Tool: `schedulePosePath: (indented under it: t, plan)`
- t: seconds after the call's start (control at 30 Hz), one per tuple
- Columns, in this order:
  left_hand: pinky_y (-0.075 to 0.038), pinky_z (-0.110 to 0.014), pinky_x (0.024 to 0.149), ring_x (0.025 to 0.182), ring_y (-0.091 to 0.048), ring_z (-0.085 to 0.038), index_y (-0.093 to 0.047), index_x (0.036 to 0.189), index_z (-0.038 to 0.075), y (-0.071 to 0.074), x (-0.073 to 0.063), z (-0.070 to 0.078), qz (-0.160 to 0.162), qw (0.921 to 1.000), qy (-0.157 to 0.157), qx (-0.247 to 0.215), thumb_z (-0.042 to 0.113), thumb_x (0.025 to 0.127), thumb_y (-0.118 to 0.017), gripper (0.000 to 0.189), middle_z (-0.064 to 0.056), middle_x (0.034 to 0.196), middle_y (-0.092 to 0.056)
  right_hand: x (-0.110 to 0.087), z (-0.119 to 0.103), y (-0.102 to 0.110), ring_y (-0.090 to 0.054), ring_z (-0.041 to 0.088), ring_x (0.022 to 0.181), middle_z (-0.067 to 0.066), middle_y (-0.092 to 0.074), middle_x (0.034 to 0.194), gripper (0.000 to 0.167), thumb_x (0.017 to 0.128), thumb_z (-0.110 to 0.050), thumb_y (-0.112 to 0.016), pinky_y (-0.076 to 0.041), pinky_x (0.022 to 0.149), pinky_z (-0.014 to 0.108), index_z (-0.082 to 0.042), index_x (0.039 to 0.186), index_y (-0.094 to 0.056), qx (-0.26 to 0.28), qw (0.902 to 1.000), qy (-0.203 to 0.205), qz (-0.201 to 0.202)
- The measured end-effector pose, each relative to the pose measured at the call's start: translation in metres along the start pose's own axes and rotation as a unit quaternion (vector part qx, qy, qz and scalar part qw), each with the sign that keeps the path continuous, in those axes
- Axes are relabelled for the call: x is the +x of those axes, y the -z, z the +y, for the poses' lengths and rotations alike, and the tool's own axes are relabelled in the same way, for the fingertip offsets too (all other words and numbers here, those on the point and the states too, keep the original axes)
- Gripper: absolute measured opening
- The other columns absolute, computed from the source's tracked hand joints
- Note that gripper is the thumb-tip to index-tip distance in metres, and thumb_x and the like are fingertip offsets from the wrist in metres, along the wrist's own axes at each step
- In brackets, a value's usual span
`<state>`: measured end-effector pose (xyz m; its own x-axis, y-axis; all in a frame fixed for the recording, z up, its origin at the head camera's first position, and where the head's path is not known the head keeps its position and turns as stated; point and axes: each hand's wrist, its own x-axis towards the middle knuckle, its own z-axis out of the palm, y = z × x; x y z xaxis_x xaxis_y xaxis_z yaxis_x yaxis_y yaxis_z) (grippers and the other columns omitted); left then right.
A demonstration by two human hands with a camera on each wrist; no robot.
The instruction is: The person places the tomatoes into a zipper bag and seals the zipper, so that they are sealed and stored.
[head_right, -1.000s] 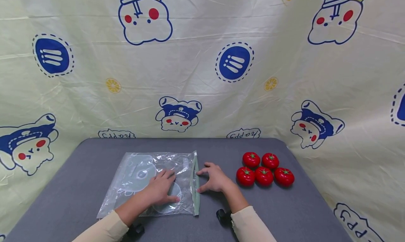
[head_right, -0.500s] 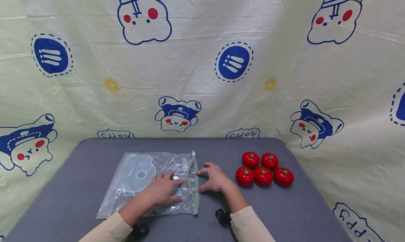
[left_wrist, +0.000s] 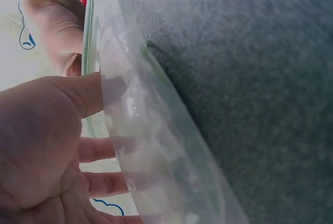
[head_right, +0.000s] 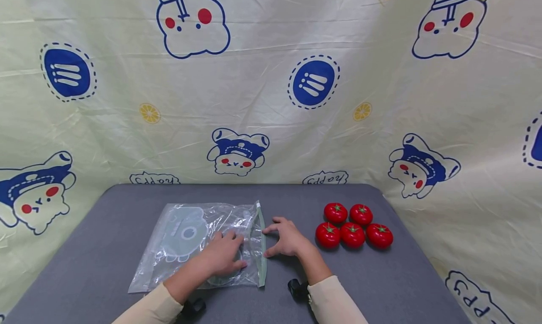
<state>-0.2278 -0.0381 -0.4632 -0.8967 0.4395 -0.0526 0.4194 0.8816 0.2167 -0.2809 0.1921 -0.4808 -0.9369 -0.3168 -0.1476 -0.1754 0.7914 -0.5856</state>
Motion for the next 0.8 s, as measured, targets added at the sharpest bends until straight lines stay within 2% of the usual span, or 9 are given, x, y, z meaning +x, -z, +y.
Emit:
schedulePosePath:
  t: [0.13,0.27,0.33,0.4,0.47,0.6,0.8]
  plan:
    - [-0.047,-0.065,0.104,0.129,-0.052,-0.056,-0.042,0.153,0.014,-0.001,0.001,0.001,0.002,0.9997,0.012,-0.021,0.049,0.094,-0.070,0.074,-0.024,0.142,-0.055,-0.001,0.000,0.001,-0.032,0.046,0.149,0.016,-0.042,0.159,0.055,0.071,-0.027,-0.095,-0.033,0.117,0.065,-0.022,0.123,-0.075,0.002,1.0000,-0.001,-0.001]
    - [-0.048,-0.070,0.099,0.130,-0.050,-0.058,-0.027,0.160,0.034,-0.001,0.004,0.002,-0.006,0.9990,0.022,-0.039,0.049,0.099,-0.063,0.072,-0.026,0.144,-0.054,0.000,0.000,0.001,-0.031,0.045,0.149,0.016,-0.041,0.160,0.056,0.072,-0.028,-0.095,-0.034,0.116,0.066,-0.023,0.124,-0.075,0.000,1.0000,-0.003,-0.006]
    - [-0.047,-0.071,0.099,0.131,-0.050,-0.058,-0.026,0.159,0.043,-0.001,0.005,0.002,-0.013,0.9989,0.024,-0.038,0.049,0.102,-0.058,0.066,-0.026,0.145,-0.053,0.000,0.000,0.001,-0.031,0.046,0.149,0.016,-0.041,0.160,0.055,0.072,-0.028,-0.094,-0.035,0.115,0.067,-0.023,0.124,-0.075,-0.003,1.0000,-0.001,-0.007]
    - [-0.047,-0.073,0.098,0.131,-0.050,-0.058,-0.030,0.157,0.046,-0.001,0.005,0.003,-0.017,0.9989,0.025,-0.035,0.049,0.104,-0.053,0.058,-0.026,0.145,-0.053,0.000,0.000,0.000,-0.031,0.046,0.149,0.016,-0.041,0.160,0.055,0.073,-0.028,-0.094,-0.035,0.115,0.067,-0.023,0.124,-0.075,-0.004,1.0000,-0.001,-0.007]
    - [-0.045,-0.074,0.098,0.131,-0.050,-0.058,-0.039,0.155,0.043,-0.001,0.006,0.003,-0.020,0.9988,0.030,-0.035,0.050,0.106,-0.049,0.051,-0.025,0.147,-0.053,0.000,0.000,0.000,-0.032,0.046,0.149,0.016,-0.041,0.160,0.055,0.072,-0.028,-0.094,-0.035,0.115,0.066,-0.023,0.123,-0.075,-0.004,1.0000,0.001,-0.005]
    - [-0.045,-0.076,0.096,0.127,-0.054,-0.056,-0.055,0.145,0.027,-0.002,0.009,0.006,-0.012,0.9980,0.049,-0.038,0.054,0.106,-0.044,0.049,-0.023,0.145,-0.054,0.000,0.000,0.000,-0.032,0.047,0.148,0.016,-0.042,0.159,0.054,0.071,-0.028,-0.095,-0.035,0.115,0.066,-0.022,0.122,-0.076,-0.003,1.0000,0.002,0.000]
    - [-0.045,-0.077,0.094,0.122,-0.055,-0.059,-0.063,0.136,0.011,-0.005,0.016,0.020,0.034,0.9896,0.126,-0.060,0.066,0.100,-0.049,0.067,-0.025,0.140,-0.057,0.001,0.000,0.000,-0.033,0.046,0.147,0.017,-0.043,0.158,0.053,0.070,-0.028,-0.095,-0.036,0.114,0.066,-0.023,0.120,-0.076,-0.005,1.0000,0.001,0.005]
